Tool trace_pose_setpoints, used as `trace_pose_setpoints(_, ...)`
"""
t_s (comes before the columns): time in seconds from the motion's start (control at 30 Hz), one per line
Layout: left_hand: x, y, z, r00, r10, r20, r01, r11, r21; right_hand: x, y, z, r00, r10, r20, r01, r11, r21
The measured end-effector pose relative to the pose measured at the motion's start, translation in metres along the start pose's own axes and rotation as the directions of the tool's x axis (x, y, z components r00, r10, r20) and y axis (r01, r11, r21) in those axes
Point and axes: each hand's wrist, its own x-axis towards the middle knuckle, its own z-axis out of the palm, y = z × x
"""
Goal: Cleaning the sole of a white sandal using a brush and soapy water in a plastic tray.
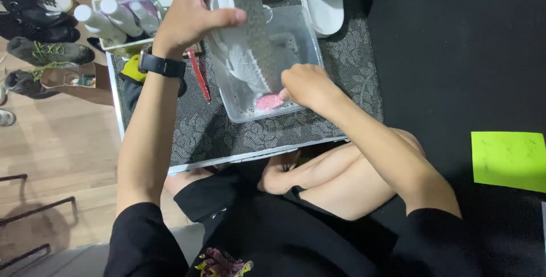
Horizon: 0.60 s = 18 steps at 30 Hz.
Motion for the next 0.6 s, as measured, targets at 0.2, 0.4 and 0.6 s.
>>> trace_pose_setpoints(0.2, -0.005, 0.014, -0.014, 0.989, -0.084, -0.124, 0.094, 0.993, 0.074, 0.018, 0.0, 0.03, 1.0, 0.018, 0.023, -0.017, 1.0, -0.015)
trace_pose_setpoints(0.4, -0.004, 0.028, -0.021, 0.985, 0.115, -0.126, -0.094, 0.982, 0.162, 0.001, -0.003, -0.001, 0.998, -0.035, -0.046, 0.04, 0.993, 0.108)
trace_pose_setpoints(0.6, 0.0, 0.056, 0.008, 0.939, 0.072, -0.335, 0.052, 0.937, 0.346, -0.07, -0.021, -0.067, 0.965, 0.004, -0.261, 0.065, 0.964, 0.256)
